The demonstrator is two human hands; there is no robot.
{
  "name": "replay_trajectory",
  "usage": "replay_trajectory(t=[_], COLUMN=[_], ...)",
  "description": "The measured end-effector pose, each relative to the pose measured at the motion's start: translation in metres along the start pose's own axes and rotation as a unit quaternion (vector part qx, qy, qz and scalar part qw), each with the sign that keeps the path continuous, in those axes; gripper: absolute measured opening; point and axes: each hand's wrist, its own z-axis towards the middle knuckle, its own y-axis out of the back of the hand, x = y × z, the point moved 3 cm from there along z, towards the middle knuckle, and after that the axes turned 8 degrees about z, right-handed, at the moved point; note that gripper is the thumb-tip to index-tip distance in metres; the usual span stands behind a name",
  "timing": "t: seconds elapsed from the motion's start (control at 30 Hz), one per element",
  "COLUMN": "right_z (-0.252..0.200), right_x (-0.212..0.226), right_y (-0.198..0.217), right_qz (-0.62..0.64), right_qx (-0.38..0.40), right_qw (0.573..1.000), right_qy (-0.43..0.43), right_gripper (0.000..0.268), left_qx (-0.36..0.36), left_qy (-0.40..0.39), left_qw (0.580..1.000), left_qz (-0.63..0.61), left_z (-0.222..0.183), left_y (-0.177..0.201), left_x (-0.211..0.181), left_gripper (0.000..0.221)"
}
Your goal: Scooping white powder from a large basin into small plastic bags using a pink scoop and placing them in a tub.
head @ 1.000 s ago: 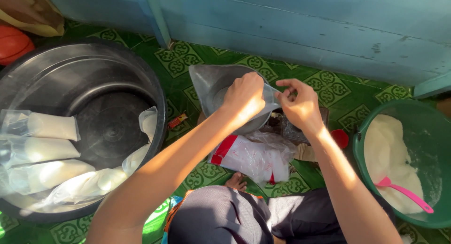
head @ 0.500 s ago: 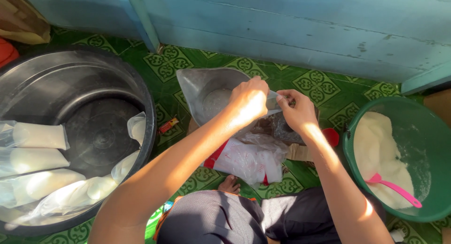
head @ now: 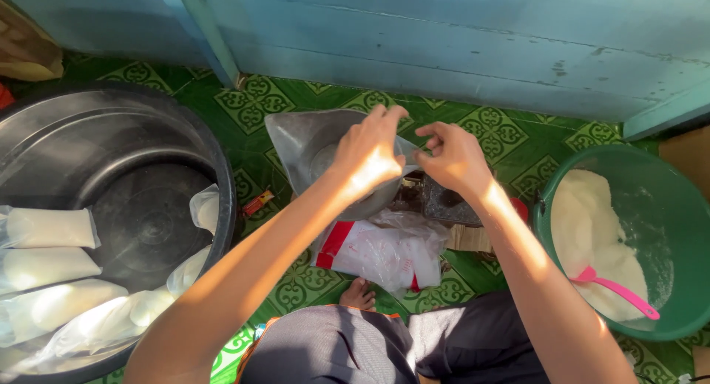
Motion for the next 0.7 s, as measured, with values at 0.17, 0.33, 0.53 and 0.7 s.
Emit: replay_trajectory(t=[0.17, 0.33, 0.53, 0.7], right_z=[0.017, 0.025, 0.041, 0.042], right_x=[0.024, 0.046, 0.042, 0.053], right_y=[-0.008, -0.018, -0.032, -0.018], right_qz=[-0.036, -0.085, -0.184, -0.104], right_qx=[0.045, 0.090, 0.088, 0.028], right_qw=[0.998, 0.992, 0.974, 0.979], right_qy=[0.016, 0.037, 0.104, 0.172], right_gripper=[0.048, 0.048, 0.021, 0.013], left_qx=[-0.068, -0.137, -0.060, -0.024], left_qy=[-0.044, -0.137, -0.126, -0.120], left_qw=[0.996, 0.972, 0.964, 0.964], left_qz=[0.021, 0.136, 0.227, 0.235], left_z=[-0.003, -0.017, -0.034, -0.048], left_y=[-0.005, -0.010, -0.007, 0.003], left_x=[0.019, 0.025, 0.024, 0.026], left_gripper=[0.047, 0.026, 0.030, 0.009])
